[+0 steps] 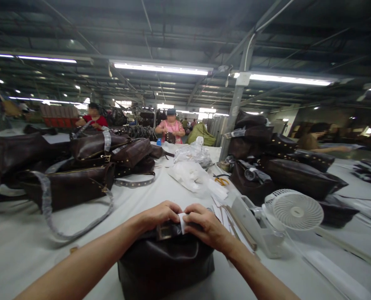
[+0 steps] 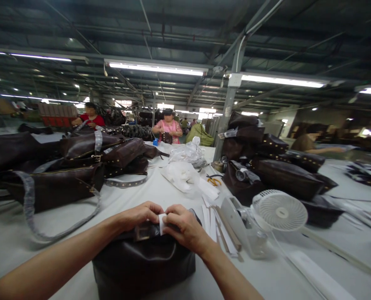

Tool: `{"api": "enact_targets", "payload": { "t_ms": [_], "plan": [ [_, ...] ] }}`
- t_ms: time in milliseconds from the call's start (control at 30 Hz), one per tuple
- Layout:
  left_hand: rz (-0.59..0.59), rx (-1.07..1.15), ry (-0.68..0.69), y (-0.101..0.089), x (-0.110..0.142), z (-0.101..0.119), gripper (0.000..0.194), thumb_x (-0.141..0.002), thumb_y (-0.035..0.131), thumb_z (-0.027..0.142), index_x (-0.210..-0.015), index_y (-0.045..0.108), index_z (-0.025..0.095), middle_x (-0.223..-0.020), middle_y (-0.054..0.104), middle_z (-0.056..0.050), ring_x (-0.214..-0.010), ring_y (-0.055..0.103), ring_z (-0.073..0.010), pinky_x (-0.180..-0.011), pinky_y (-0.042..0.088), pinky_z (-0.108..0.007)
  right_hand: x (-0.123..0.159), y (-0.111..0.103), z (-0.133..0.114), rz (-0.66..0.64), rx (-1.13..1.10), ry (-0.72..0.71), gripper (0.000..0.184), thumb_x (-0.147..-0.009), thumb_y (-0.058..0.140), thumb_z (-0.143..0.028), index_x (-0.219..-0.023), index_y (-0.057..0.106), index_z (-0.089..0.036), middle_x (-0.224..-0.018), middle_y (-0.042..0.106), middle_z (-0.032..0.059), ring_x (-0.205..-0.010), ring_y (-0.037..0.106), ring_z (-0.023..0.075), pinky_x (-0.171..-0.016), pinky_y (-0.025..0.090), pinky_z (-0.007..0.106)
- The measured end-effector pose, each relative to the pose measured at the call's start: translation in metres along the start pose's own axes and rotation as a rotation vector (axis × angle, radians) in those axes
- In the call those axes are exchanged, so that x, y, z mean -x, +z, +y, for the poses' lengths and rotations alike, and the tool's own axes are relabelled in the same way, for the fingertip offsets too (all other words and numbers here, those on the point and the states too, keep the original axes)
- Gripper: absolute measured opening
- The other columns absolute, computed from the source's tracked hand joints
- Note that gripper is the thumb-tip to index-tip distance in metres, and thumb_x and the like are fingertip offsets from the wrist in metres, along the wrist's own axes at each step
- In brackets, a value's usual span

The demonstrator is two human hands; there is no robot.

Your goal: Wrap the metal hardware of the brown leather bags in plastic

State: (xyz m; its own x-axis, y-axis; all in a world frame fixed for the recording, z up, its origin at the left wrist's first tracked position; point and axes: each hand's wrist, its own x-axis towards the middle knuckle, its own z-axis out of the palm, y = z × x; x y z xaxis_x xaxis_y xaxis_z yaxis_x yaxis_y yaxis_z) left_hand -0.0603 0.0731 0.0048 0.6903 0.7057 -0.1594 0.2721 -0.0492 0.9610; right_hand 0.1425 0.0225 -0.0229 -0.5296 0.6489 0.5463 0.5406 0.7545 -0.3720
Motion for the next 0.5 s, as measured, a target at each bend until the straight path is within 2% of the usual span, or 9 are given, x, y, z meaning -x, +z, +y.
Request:
{"api": "enact_targets", "payload": {
  "t_ms": [100, 233, 367, 433, 500],
  "plan": [
    [0.009, -0.026, -0.003, 0.000, 0.001, 0.001, 0.023, -0.055, 0.057, 0.025, -0.073, 0.066, 0.016, -0.064, 0.057, 0.003, -0.067, 0.047, -0.0146, -0.062, 0.035, -0.025, 0.002, -0.001, 0.002, -0.007, 0.026, -0.023, 0.009, -0.088, 0.061, -0.029, -0.094, 0.066, -0.024, -0.106, 0.063, 0.0064, -0.099, 0.058, 0.0190, -0.086, 0.049, 0.030],
    [-0.003, -0.061, -0.021, -0.001, -0.003, 0.002, 0.022, -0.054, 0.067, 0.025, -0.074, 0.065, 0.015, -0.064, 0.056, 0.005, -0.063, 0.047, -0.0126, -0.060, 0.034, -0.024, -0.001, 0.000, 0.001, -0.026, 0.068, -0.058, 0.010, -0.088, 0.062, -0.027, -0.096, 0.066, -0.024, -0.107, 0.063, 0.0068, -0.100, 0.058, 0.0199, -0.086, 0.049, 0.031],
    [-0.001, -0.063, -0.045, -0.002, -0.006, 0.006, 0.024, -0.054, 0.069, 0.025, -0.074, 0.064, 0.014, -0.063, 0.057, 0.004, -0.059, 0.048, -0.0119, -0.059, 0.035, -0.024, -0.001, -0.008, -0.002, -0.037, 0.110, -0.088, 0.025, -0.082, 0.067, -0.025, -0.107, 0.066, -0.023, -0.119, 0.062, 0.0109, -0.109, 0.057, 0.0243, -0.092, 0.047, 0.037],
    [0.006, -0.035, -0.079, -0.002, -0.002, 0.009, 0.025, -0.055, 0.069, 0.027, -0.076, 0.064, 0.013, -0.063, 0.059, 0.002, -0.057, 0.050, -0.0123, -0.057, 0.036, -0.024, 0.010, -0.027, 0.004, 0.074, 0.106, -0.014, 0.030, -0.083, 0.067, -0.028, -0.112, 0.066, -0.023, -0.127, 0.059, 0.0120, -0.115, 0.056, 0.0254, -0.097, 0.045, 0.040],
    [0.022, 0.001, -0.116, -0.002, 0.002, 0.010, 0.026, -0.055, 0.069, 0.028, -0.077, 0.064, 0.013, -0.064, 0.061, 0.001, -0.056, 0.052, -0.0131, -0.056, 0.037, -0.024, 0.031, -0.056, 0.016, 0.283, 0.130, 0.178, 0.028, -0.086, 0.062, -0.032, -0.112, 0.066, -0.023, -0.124, 0.062, 0.0110, -0.113, 0.058, 0.0238, -0.098, 0.044, 0.039]
  ]
}}
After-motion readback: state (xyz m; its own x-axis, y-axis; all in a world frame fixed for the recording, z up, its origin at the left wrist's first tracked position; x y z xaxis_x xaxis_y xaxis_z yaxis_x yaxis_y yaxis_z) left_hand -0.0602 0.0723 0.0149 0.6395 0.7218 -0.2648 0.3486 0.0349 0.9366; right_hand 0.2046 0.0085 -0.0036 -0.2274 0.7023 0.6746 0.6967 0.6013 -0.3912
